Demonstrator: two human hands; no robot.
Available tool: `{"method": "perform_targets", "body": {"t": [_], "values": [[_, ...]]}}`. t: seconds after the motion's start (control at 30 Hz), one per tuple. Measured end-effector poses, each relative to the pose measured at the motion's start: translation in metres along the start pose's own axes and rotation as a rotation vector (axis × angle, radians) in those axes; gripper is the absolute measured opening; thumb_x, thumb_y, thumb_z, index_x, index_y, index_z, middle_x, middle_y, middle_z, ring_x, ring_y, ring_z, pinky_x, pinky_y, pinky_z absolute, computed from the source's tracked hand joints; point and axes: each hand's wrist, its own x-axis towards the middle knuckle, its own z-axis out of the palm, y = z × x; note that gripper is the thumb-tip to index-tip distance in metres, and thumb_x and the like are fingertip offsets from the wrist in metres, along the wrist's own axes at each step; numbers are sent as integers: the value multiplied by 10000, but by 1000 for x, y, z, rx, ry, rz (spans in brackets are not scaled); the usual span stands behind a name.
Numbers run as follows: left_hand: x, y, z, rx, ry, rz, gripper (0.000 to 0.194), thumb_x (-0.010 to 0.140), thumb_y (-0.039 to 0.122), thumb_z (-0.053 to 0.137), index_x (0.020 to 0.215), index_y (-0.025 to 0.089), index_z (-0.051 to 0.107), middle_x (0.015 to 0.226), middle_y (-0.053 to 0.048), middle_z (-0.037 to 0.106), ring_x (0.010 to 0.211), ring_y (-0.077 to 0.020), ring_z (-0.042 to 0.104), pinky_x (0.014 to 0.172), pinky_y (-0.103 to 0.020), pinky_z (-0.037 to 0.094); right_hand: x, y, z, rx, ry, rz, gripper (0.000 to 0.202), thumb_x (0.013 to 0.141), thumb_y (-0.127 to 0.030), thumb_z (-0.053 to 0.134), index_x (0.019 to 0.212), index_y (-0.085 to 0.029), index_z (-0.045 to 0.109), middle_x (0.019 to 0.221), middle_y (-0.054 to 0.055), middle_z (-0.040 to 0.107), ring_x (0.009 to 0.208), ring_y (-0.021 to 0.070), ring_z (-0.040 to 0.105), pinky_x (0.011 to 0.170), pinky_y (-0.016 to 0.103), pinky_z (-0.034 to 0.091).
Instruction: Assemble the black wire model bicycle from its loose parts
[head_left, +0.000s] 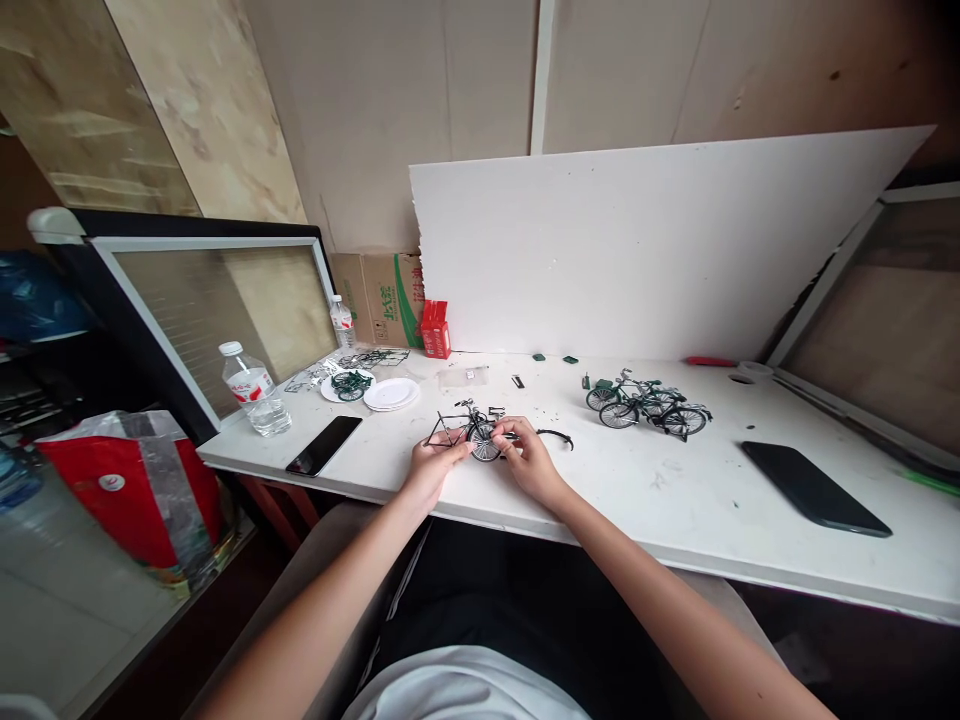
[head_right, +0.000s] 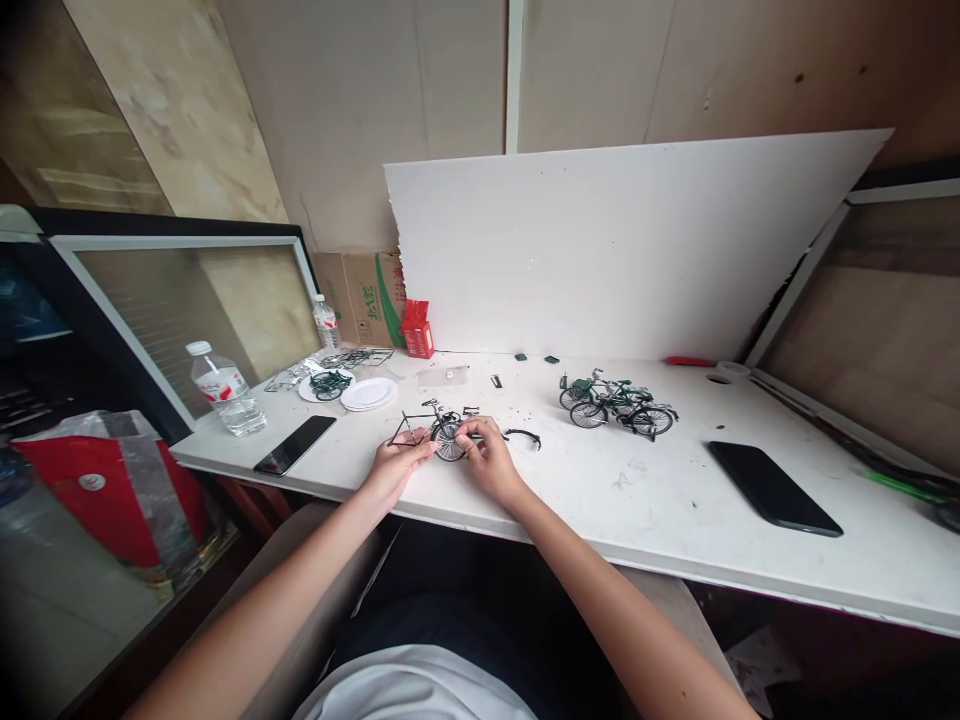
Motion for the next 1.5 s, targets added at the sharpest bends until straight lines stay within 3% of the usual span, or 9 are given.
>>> {"method": "perform_targets", "body": {"t": [0.13,0.33,0.47,0.73,1.0,1.23,1.5], "values": [[1,-3,-2,-1,1,11,571,449,154,1057,933,110,756,857,-76,802,774,-179,756,860,-351,595,-1,-3,0,-50,-1,-17,228,1066,-455,559,1072,-255,667,1198,121,668,1153,277,638,972,447,546],[6,-11,-7,13,22,50,567,478,170,1064,954,110,762,897,-86,803,798,-187,757,921,-395,603,-3,-7,-1,-231,-2,-139,146,1093,-329,507,1088,-250,630,1163,126,643,1184,303,594,1050,511,499],[5,-12,-5,9,52,82,587,449,190,1075,946,99,776,926,-98,807,845,-194,756,945,-394,604,-5,-12,0,-402,-40,-208,176,1118,-318,460,1089,-241,616,1129,126,644,1097,306,586,967,483,509],[-1,-10,-1,13,75,157,563,459,193,1069,938,116,781,936,-88,801,919,-224,758,993,-427,593,-7,-15,6,-690,-77,-218,242,1141,-291,375,1057,-221,592,1048,129,667,947,308,568,867,469,489],[-2,-13,-1,24,55,157,538,487,192,1056,945,118,784,945,-96,804,908,-224,759,952,-409,608,-6,-15,8,-901,-83,-235,265,1142,-273,368,1033,-227,606,1022,137,673,920,316,533,824,453,431],[-5,-11,1,83,49,159,519,502,189,1052,945,122,790,954,-104,810,914,-230,763,930,-399,616,-5,-14,11,-956,-57,-253,304,1135,-288,418,894,-243,598,912,121,685,879,308,541,775,438,393],[-6,-12,1,90,48,168,506,505,195,1052,933,120,792,961,-115,810,919,-246,767,928,-412,614,-6,-11,11,-803,-60,-140,405,1153,-386,412,803,-255,569,794,114,681,862,292,589,646,383,349]]}}
